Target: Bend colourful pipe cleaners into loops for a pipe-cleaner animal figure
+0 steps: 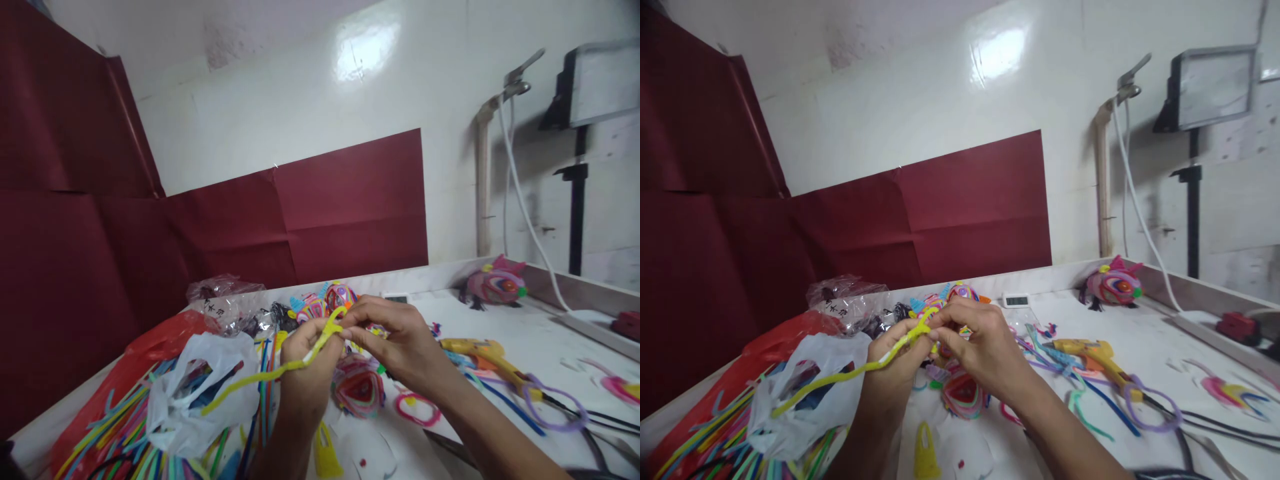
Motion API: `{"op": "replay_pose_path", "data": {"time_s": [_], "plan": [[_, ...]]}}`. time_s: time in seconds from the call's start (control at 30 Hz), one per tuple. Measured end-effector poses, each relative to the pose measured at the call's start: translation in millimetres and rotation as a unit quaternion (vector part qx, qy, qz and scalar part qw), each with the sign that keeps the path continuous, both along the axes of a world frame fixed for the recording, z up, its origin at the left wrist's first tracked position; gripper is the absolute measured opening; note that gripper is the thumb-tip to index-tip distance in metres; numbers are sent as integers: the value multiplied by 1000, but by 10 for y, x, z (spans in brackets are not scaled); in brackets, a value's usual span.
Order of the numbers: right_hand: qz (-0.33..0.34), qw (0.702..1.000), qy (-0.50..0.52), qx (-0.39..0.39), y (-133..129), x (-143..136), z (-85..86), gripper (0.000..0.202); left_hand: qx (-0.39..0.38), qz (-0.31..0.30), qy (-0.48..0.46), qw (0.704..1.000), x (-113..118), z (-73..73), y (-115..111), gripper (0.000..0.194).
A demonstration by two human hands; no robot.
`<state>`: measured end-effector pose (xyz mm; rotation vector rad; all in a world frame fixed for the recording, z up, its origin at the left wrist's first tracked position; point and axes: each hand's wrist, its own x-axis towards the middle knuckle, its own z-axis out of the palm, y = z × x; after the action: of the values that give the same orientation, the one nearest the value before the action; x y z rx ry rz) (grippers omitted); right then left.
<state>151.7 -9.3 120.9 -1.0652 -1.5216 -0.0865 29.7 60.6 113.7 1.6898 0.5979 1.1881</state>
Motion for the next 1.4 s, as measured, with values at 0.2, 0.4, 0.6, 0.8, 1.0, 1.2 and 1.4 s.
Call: {"op": "replay_pose_path", "data": {"time_s": [0.2,0.4,0.6,0.8,1.0,1.2,1.4], "plan": [[53,975,199,-87,42,-27,-8,20,66,19,1,998,11,19,-5,8],[130,936,295,-142,37,-13,37,36,-51,-35,-40,997,37,34,-31,13],[151,915,339,-159,23,-20,59,36,-85,-33,-44,995,49,46,-50,16],[120,916,333,-187,42,-30,77,36,-61,-24,-34,997,23,36,-25,14],[90,923,300,-225,33,-27,68,36,-23,-10,-14,1000,7,14,2,16],[88,921,301,-232,40,-16,67,36,23,-4,26,999,-3,1,25,16],[101,913,322,-230,53,-3,49,34,29,31,13,999,18,-49,42,21]]}}
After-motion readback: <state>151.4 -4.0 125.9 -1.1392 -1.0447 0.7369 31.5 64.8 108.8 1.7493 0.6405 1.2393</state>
